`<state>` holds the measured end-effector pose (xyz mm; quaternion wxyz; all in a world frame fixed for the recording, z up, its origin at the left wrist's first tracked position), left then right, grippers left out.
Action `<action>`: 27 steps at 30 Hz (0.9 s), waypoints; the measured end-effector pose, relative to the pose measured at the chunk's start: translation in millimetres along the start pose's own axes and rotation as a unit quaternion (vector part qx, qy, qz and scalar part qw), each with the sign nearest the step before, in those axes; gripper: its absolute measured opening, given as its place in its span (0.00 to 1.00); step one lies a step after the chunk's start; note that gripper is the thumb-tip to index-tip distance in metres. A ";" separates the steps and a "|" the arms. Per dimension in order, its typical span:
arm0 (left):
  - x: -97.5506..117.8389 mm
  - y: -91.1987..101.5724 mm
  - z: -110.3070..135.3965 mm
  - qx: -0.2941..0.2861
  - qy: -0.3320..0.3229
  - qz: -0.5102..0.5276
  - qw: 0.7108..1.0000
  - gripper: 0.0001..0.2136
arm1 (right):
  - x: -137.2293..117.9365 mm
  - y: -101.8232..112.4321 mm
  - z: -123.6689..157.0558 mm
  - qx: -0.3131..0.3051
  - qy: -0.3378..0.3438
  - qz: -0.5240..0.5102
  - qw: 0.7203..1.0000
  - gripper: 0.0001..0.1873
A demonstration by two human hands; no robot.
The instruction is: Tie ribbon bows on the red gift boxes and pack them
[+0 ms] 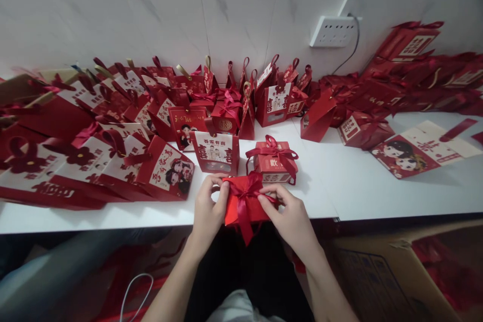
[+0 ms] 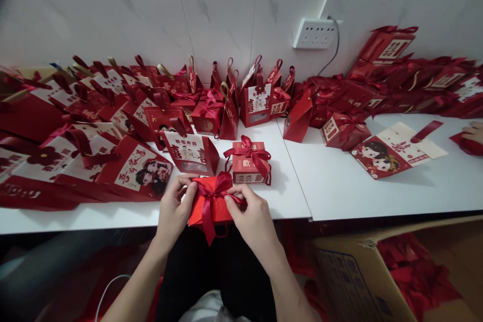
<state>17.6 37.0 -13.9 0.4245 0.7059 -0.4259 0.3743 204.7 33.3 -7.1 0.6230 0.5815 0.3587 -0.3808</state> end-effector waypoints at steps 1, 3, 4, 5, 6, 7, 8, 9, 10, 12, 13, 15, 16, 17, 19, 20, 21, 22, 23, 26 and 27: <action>0.3 1.4 0.0 0.006 0.001 -0.004 1.000 0.09 | -1.1 -0.4 2.5 -0.011 -0.001 -0.005 1.000 0.07; -0.8 3.3 0.4 0.012 0.008 -0.008 1.000 0.08 | -2.7 -0.6 7.9 -0.024 -0.002 -0.002 1.000 0.06; -1.8 3.5 0.8 0.011 0.012 -0.006 1.000 0.08 | -2.9 -0.2 10.5 -0.026 -0.003 0.005 1.000 0.06; -2.9 3.0 1.2 0.006 0.016 -0.002 1.000 0.08 | -2.5 0.1 12.8 -0.027 -0.007 0.014 1.000 0.07; -4.0 2.1 1.8 0.000 0.020 0.005 1.000 0.09 | -1.6 0.0 14.9 -0.029 -0.012 0.026 0.999 0.09; -4.9 1.4 2.5 -0.004 0.024 0.016 1.000 0.08 | -0.7 -0.4 16.7 -0.031 -0.017 0.037 0.999 0.11; -5.5 1.0 3.2 -0.005 0.028 0.029 0.999 0.08 | 0.2 -1.1 18.4 -0.034 -0.023 0.047 0.998 0.14; -5.5 0.3 3.7 -0.007 0.032 0.045 0.998 0.07 | 1.1 -1.9 19.8 -0.038 -0.028 0.055 0.997 0.15; -4.5 -1.2 4.0 -0.013 0.034 0.058 0.998 0.06 | 2.2 -3.2 20.9 -0.045 -0.033 0.061 0.997 0.16; 0.8 -6.6 3.8 -0.041 0.031 0.072 0.996 0.12 | 5.2 -5.7 22.4 -0.060 -0.047 0.060 0.995 0.16; 4.0 -10.7 3.5 -0.065 0.030 0.072 0.995 0.16 | 7.1 -6.5 22.7 -0.066 -0.055 0.052 0.995 0.17; 7.4 -19.4 3.6 -0.114 0.042 0.064 0.991 0.21 | 11.2 -7.5 21.7 -0.075 -0.070 0.022 0.994 0.18; 7.6 -22.5 3.8 -0.131 0.054 0.061 0.988 0.21 | 13.5 -7.7 20.6 -0.077 -0.077 0.003 0.994 0.20; 7.2 -24.6 4.0 -0.142 0.066 0.061 0.986 0.21 | 16.0 -8.2 19.2 -0.078 -0.085 -0.017 0.993 0.21; 5.6 -26.2 4.4 -0.150 0.087 0.063 0.983 0.21 | 20.8 -10.3 16.0 -0.082 -0.097 -0.045 0.991 0.22; 4.8 -26.1 4.7 -0.150 0.094 0.064 0.982 0.21 | 22.7 -11.6 14.7 -0.084 -0.101 -0.053 0.990 0.21; 3.9 -26.0 5.2 -0.150 0.100 0.064 0.982 0.21 | 24.0 -12.7 13.6 -0.085 -0.102 -0.057 0.989 0.20; 3.0 -25.7 5.9 -0.151 0.105 0.062 0.981 0.21 | 24.4 -13.6 13.0 -0.087 -0.101 -0.057 0.990 0.19; 1.9 -25.3 6.7 -0.151 0.110 0.058 0.981 0.21 | 24.1 -14.1 12.9 -0.088 -0.096 -0.050 0.990 0.18; -0.4 -23.8 8.3 -0.150 0.117 0.045 0.981 0.19 | 17.6 -12.8 16.3 -0.092 -0.062 -0.005 0.994 0.16; -0.7 -23.4 8.4 -0.149 0.116 0.041 0.981 0.19 | 14.5 -11.7 18.4 -0.093 -0.048 0.013 0.994 0.16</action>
Point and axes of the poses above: each hand's wrist, its own z-axis away from the middle knuckle, its own y-axis out of the back of the hand, x = y × z, the point moved 9 cm from there along -z, towards the middle knuckle, and after that the axes turned 8 degrees about -y, right-handed, at the moved point
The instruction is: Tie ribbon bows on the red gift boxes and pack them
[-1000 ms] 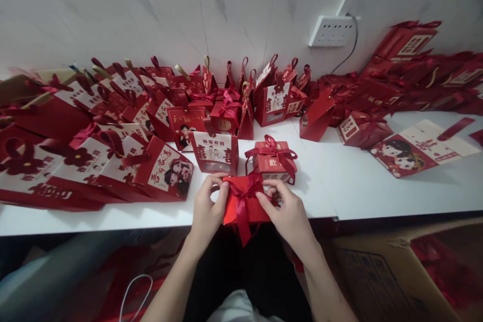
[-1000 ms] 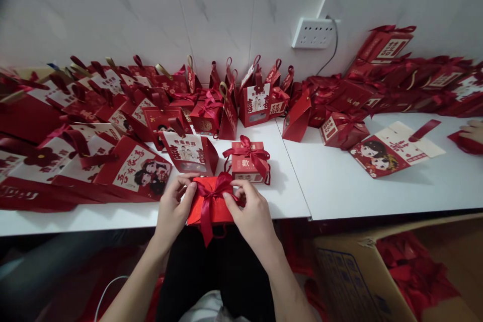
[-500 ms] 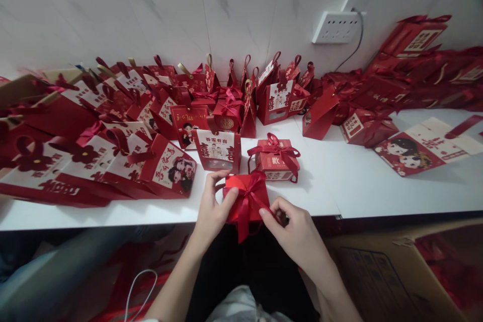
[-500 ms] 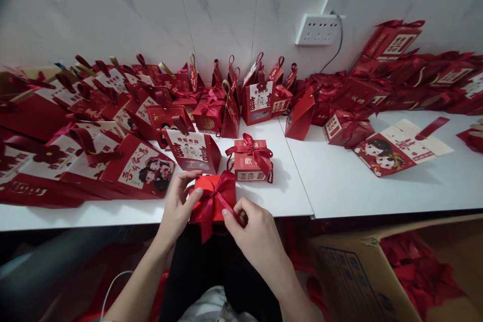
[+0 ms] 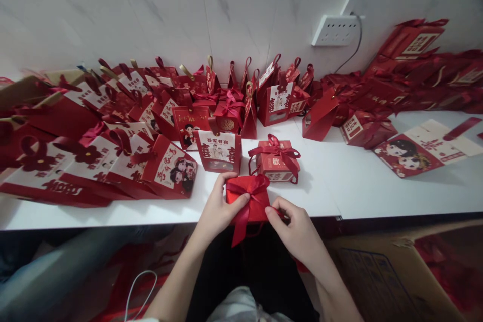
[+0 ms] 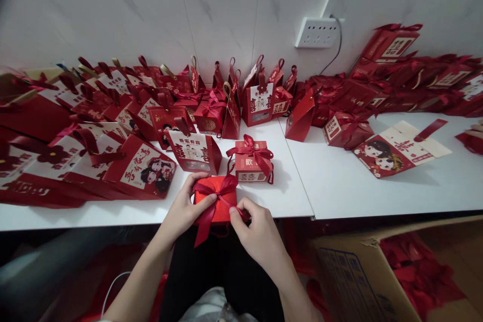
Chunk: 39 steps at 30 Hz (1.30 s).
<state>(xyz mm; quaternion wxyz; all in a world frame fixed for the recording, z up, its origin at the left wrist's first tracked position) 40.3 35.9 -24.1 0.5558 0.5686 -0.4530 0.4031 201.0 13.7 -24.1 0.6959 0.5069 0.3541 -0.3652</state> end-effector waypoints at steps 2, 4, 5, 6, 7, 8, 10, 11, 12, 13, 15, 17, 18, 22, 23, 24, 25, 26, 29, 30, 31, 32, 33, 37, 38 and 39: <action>0.2 0.3 0.0 0.004 -0.003 -0.006 1.000 0.19 | -5.6 1.5 6.0 0.001 0.020 0.032 0.999 0.16; 0.4 0.0 -0.1 0.009 -0.003 -0.010 1.000 0.18 | -10.3 0.8 12.3 -0.005 0.033 0.056 0.998 0.15; 0.4 -0.3 -0.1 0.011 -0.002 -0.013 1.000 0.18 | -12.2 -0.1 15.6 -0.006 0.038 0.066 0.997 0.15; 0.4 -0.7 -0.3 0.012 -0.001 -0.016 1.000 0.18 | -13.5 -1.5 18.6 -0.008 0.039 0.073 0.997 0.15; 0.6 -1.0 -0.4 0.013 0.000 -0.019 1.000 0.17 | -14.0 -3.6 21.5 -0.010 0.037 0.075 0.996 0.15; 0.9 -1.4 -0.6 0.013 0.000 -0.022 1.000 0.17 | -14.0 -6.6 24.0 -0.014 0.033 0.072 0.997 0.15; 1.8 -2.0 -0.8 0.013 0.000 -0.025 1.000 0.17 | -13.7 -15.2 27.9 -0.030 0.028 0.057 0.998 0.15; 2.2 -2.3 -0.8 0.011 0.001 -0.026 1.000 0.17 | -13.9 -20.4 29.0 -0.040 0.029 0.051 0.998 0.15; 2.6 -2.5 -0.6 0.009 0.003 -0.026 1.000 0.17 | -14.1 -25.4 29.6 -0.048 0.031 0.049 0.997 0.15; 2.8 -2.8 -0.4 0.006 0.006 -0.026 1.000 0.17 | -14.2 -29.6 29.5 -0.052 0.033 0.052 0.997 0.15; 2.9 -3.0 0.2 0.000 0.014 -0.025 1.000 0.18 | -14.2 -36.1 28.9 -0.056 0.034 0.068 0.996 0.15; 3.4 -2.6 0.5 -0.003 0.019 -0.025 1.000 0.18 | -15.6 -39.7 29.7 -0.068 0.041 0.084 0.993 0.16; 3.9 -2.2 0.5 -0.003 0.019 -0.026 0.999 0.19 | -17.3 -40.7 31.4 -0.082 0.050 0.089 0.991 0.16; 6.3 -0.4 -0.8 0.001 0.005 -0.028 1.000 0.17 | -10.8 -35.4 38.2 -0.198 0.031 0.059 0.978 0.14; 6.3 -0.5 -1.0 0.001 0.004 -0.025 1.000 0.17 | -4.4 -26.6 35.1 -0.203 0.000 0.033 0.979 0.15; 6.0 -0.9 -1.0 -0.001 0.004 -0.022 1.000 0.18 | 2.0 -12.8 28.5 -0.177 -0.030 0.002 0.984 0.17; 5.6 -1.3 -0.9 -0.003 0.006 -0.020 1.000 0.18 | 7.2 5.0 19.4 -0.122 -0.051 -0.031 0.991 0.19; 5.0 -1.9 -0.8 -0.007 0.009 -0.018 1.000 0.18 | 10.4 24.2 9.9 -0.051 -0.058 -0.061 0.995 0.20; 3.6 -3.4 0.0 -0.018 0.017 -0.016 1.000 0.18 | 8.8 55.3 -13.1 0.088 -0.036 -0.111 0.989 0.22; 3.1 -3.8 0.3 -0.021 0.019 -0.017 0.999 0.18 | 6.1 52.3 -20.1 0.086 -0.031 -0.113 0.989 0.21; 2.7 -4.1 0.7 -0.024 0.019 -0.019 0.999 0.19 | 2.9 45.4 -26.3 0.071 -0.028 -0.108 0.991 0.21; 2.7 -4.1 1.0 -0.025 0.016 -0.020 0.999 0.19 | -0.8 37.6 -31.0 0.056 -0.023 -0.097 0.993 0.21; 3.2 -3.6 1.3 -0.023 0.008 -0.021 0.999 0.19 | -4.6 30.9 -34.1 0.050 -0.015 -0.085 0.995 0.21; 9.5 13.2 4.6 0.064 -0.045 -0.049 0.996 0.18 | -12.7 19.0 -38.6 0.076 0.022 -0.070 0.994 0.19; 11.9 20.0 6.7 0.097 -0.056 -0.072 0.991 0.17 | -12.1 17.0 -39.8 0.075 0.025 -0.079 0.994 0.19; 14.1 25.8 8.9 0.124 -0.063 -0.095 0.986 0.16 | -10.8 15.2 -41.3 0.070 0.026 -0.091 0.993 0.18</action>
Point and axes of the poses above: each hand's wrist, its own z-axis away from the middle knuckle, its own y-axis out of the back of the hand, x = y × z, the point moved 9 cm from there along -z, towards the middle knuckle, and after that the axes turned 8 degrees about -y, right-handed, at the moved point
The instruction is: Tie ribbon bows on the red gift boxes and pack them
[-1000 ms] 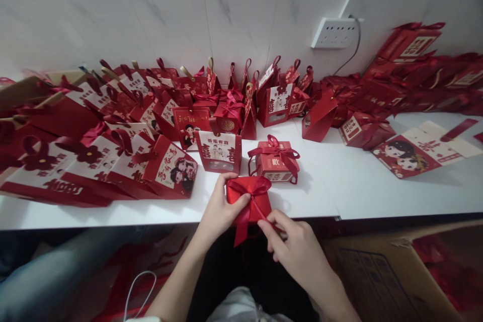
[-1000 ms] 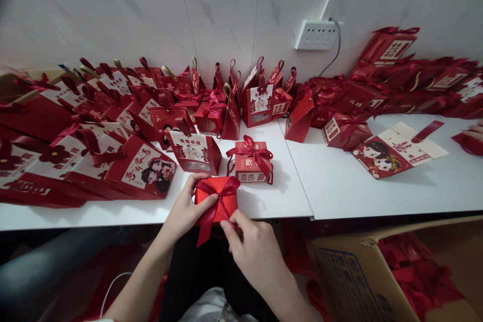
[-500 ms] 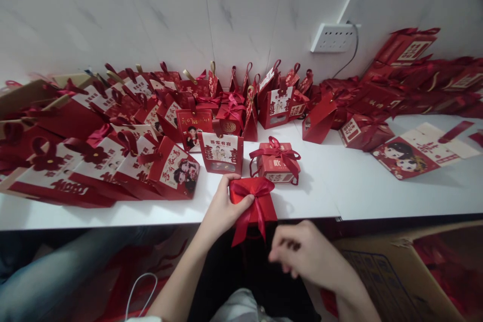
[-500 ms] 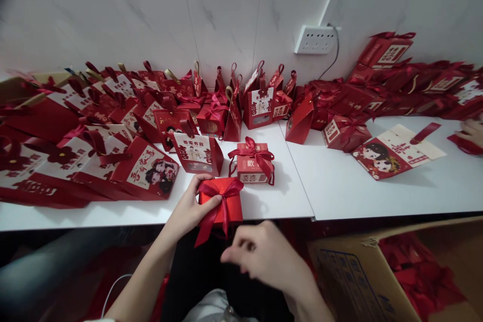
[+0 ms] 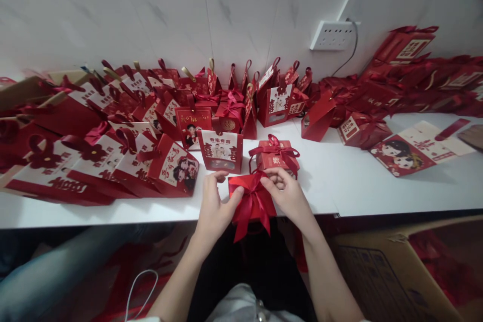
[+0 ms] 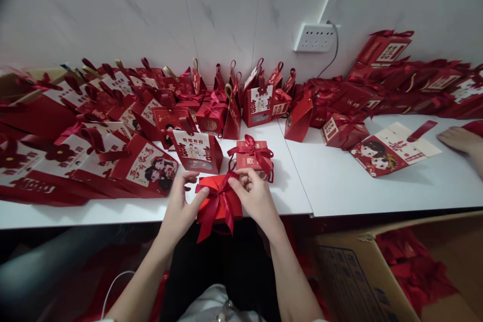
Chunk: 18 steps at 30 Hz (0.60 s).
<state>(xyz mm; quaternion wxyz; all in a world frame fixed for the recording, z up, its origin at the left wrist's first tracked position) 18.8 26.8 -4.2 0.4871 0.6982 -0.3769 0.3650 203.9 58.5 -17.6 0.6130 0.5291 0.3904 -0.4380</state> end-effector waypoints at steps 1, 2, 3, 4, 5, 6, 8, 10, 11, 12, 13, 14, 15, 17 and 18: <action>1.2 4.7 0.5 0.016 -0.003 -0.021 1.000 0.14 | 1.4 -1.1 -1.5 -0.004 0.000 -0.011 1.000 0.18; 2.3 6.9 0.8 0.019 -0.002 -0.037 0.999 0.13 | 1.9 -1.5 -3.2 -0.006 0.001 -0.020 1.000 0.18; 2.9 6.8 0.9 0.010 0.003 -0.047 0.999 0.12 | 1.4 -1.6 -4.9 -0.007 0.006 -0.025 1.000 0.18; 3.0 5.0 0.8 -0.007 0.011 -0.052 0.999 0.11 | 0.0 -2.0 -6.5 -0.009 0.012 -0.025 1.000 0.18; 2.9 2.4 0.6 -0.027 0.020 -0.055 0.998 0.12 | -1.8 -2.7 -7.9 -0.012 0.018 -0.020 1.000 0.18; 2.8 -0.6 0.5 -0.046 0.027 -0.055 0.997 0.12 | -3.7 -3.4 -9.0 -0.014 0.022 -0.011 1.000 0.17; 2.2 -6.3 0.5 -0.074 0.035 -0.048 0.995 0.14 | -6.6 -3.6 -9.5 -0.013 0.026 0.001 1.000 0.15; 1.5 -10.0 0.6 -0.084 0.032 -0.033 0.995 0.14 | -7.4 -0.9 -7.3 -0.001 0.024 -0.005 1.000 0.14; 1.0 -11.3 0.9 -0.085 0.027 -0.026 0.996 0.14 | -6.7 0.6 -5.2 0.003 0.020 -0.016 1.000 0.13; 0.3 -12.1 1.5 -0.084 0.023 -0.020 0.996 0.14 | -4.9 1.3 -2.5 0.002 0.013 -0.031 0.999 0.14; -0.7 -12.6 2.2 -0.081 0.021 -0.014 0.996 0.14 | -2.0 1.4 0.5 -0.003 0.003 -0.049 0.999 0.14; -1.9 -12.9 3.2 -0.078 0.021 -0.008 0.997 0.14 | 1.9 0.4 3.7 -0.014 -0.012 -0.070 0.997 0.15; -3.2 -13.2 4.1 -0.076 0.023 -0.003 0.997 0.14 | 6.4 -1.4 7.0 -0.027 -0.030 -0.092 0.995 0.16; -5.1 -13.5 5.7 -0.068 0.030 0.002 0.997 0.15 | 14.7 -5.4 13.2 -0.046 -0.062 -0.132 0.988 0.17; -5.3 -13.4 6.1 -0.064 0.033 0.001 0.997 0.15 | 18.1 -6.9 15.9 -0.048 -0.074 -0.146 0.985 0.18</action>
Point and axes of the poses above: each hand's wrist, its own z-axis away from the middle knuckle, its own y-axis out of the back of the hand, x = y × z, the point moved 9 cm from there along -z, towards the middle knuckle, and after that the axes turned 8 degrees about -y, right-handed, at the moved point
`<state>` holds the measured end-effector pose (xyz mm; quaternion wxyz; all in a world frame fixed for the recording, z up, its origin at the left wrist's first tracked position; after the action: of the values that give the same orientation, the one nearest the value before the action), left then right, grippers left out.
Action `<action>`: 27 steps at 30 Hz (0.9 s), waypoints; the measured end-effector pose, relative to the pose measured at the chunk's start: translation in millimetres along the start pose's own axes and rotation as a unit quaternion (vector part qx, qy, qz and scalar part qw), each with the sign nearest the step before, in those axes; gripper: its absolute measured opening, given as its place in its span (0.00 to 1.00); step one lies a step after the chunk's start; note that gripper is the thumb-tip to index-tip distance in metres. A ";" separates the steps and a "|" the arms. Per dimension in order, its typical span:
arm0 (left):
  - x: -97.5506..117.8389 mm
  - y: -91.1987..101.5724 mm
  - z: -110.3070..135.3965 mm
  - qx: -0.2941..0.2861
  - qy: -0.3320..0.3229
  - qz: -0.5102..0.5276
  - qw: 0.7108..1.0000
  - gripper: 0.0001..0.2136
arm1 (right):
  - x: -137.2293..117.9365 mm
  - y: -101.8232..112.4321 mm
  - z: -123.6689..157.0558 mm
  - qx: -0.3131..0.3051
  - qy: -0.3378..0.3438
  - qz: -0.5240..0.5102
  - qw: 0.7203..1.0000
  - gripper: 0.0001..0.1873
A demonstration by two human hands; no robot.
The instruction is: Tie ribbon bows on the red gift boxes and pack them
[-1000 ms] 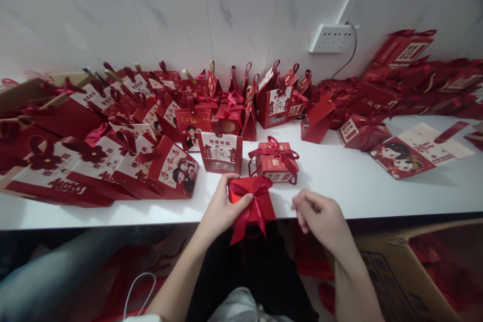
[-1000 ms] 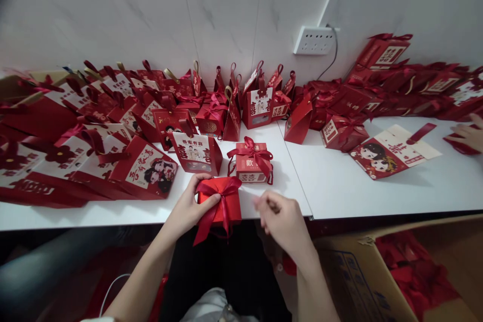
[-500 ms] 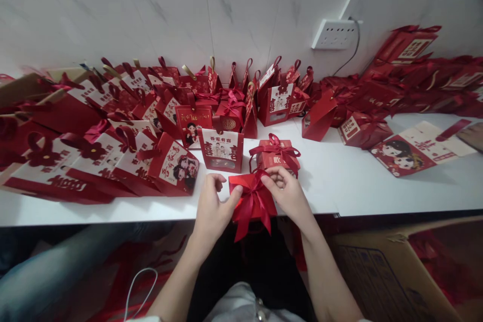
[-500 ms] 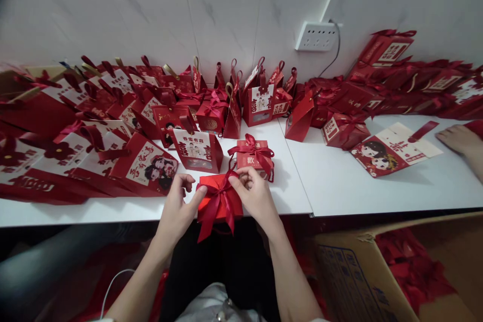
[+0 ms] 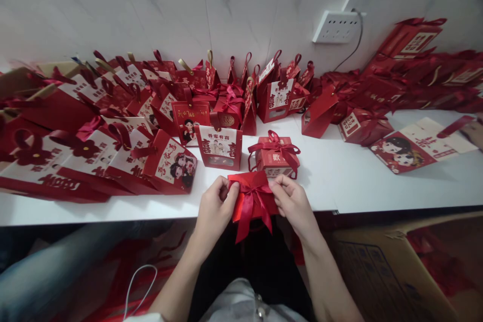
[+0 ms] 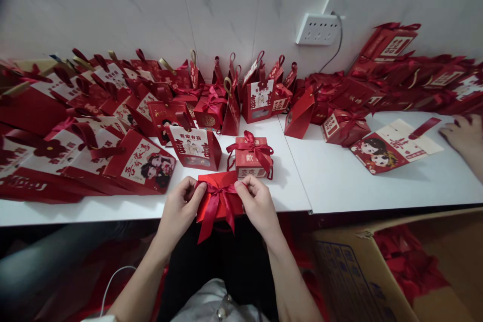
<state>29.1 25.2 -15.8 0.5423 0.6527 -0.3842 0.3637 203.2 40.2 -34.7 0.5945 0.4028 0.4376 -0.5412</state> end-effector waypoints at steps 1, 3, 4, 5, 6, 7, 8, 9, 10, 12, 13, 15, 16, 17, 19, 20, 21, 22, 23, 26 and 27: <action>0.4 0.1 0.0 0.004 0.001 -0.002 1.000 0.15 | 2.9 -0.3 1.6 0.003 -0.006 -0.011 1.000 0.18; 2.9 0.2 -0.9 0.010 -0.002 -0.010 1.000 0.15 | 5.9 -0.1 3.8 0.016 -0.003 -0.023 1.000 0.19; 4.4 0.1 -1.8 0.011 -0.004 -0.014 1.000 0.15 | 6.9 0.3 4.4 0.024 0.000 -0.026 0.999 0.19; 5.6 0.1 -2.7 0.011 -0.006 -0.017 1.000 0.15 | 7.6 1.0 4.9 0.032 0.003 -0.026 0.999 0.19; 6.6 0.2 -3.7 0.012 -0.008 -0.020 1.000 0.15 | 8.1 1.7 5.2 0.039 0.006 -0.023 0.999 0.19; 7.0 0.3 -4.5 0.012 -0.009 -0.021 1.000 0.15 | 8.5 2.4 5.5 0.045 0.007 -0.017 0.999 0.20; 7.0 0.5 -5.1 0.012 -0.009 -0.020 1.000 0.15 | 9.1 2.8 5.7 0.047 0.008 -0.008 0.999 0.20; 6.5 0.5 -5.4 0.012 -0.007 -0.018 1.000 0.15 | 9.7 2.6 5.9 0.045 0.006 0.001 0.999 0.20; 5.7 0.5 -5.5 0.012 -0.006 -0.014 1.000 0.15 | 10.3 2.1 6.0 0.040 0.004 0.008 0.999 0.20; 3.8 0.3 -5.1 0.013 -0.002 -0.006 1.000 0.15 | 11.4 0.5 6.2 0.027 0.000 0.012 1.000 0.21; 2.9 0.0 -4.9 0.013 0.000 -0.002 1.000 0.15 | 11.8 0.0 6.2 0.023 -0.001 0.008 1.000 0.22; 1.8 -0.6 -4.6 0.014 0.003 0.005 1.000 0.15 | 12.7 -0.1 5.6 0.023 -0.002 0.003 1.000 0.22; 1.6 -0.9 -4.6 0.013 0.004 0.007 1.000 0.15 | 13.5 0.3 5.0 0.026 -0.005 0.002 1.000 0.22; 1.3 -1.3 -4.6 0.012 0.005 0.010 1.000 0.15 | 14.5 0.8 4.3 0.031 -0.009 0.006 0.999 0.21; 1.3 -1.4 -4.7 0.010 0.007 0.012 1.000 0.15 | 15.5 1.5 2.6 0.039 -0.015 0.023 0.999 0.20; 1.3 -1.1 -4.8 0.010 0.006 0.012 1.000 0.15 | 15.1 1.5 1.9 0.040 -0.014 0.036 0.998 0.20; 1.3 -0.9 -4.8 0.011 0.006 0.012 1.000 0.15 | 14.2 1.2 1.3 0.040 -0.009 0.051 0.998 0.20; 1.3 -0.5 -4.9 0.012 0.005 0.013 1.000 0.15 | 12.9 0.6 0.9 0.038 -0.004 0.066 0.997 0.21; 1.2 -0.4 -5.1 0.014 0.004 0.014 1.000 0.15 | 11.8 0.0 0.8 0.035 0.003 0.077 0.996 0.22; -0.1 -1.4 -5.8 0.014 0.006 0.022 1.000 0.14 | 9.0 -1.0 1.3 0.026 0.023 0.079 0.996 0.22; -0.7 -1.8 -6.1 0.014 0.007 0.024 1.000 0.14 | 7.7 -0.7 1.8 0.027 0.034 0.075 0.996 0.22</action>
<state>30.1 31.4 -16.3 0.5269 0.6482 -0.3912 0.3863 203.0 36.1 -41.5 0.6070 0.4684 0.4116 -0.4927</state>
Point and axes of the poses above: each hand's wrist, its own z-axis away from the middle knuckle, its own y-axis out of the back of the hand, x = y × z, the point moved 9 cm from there along -z, towards the middle knuckle, and after that the axes turned 8 degrees about -y, right-handed, at the moved point
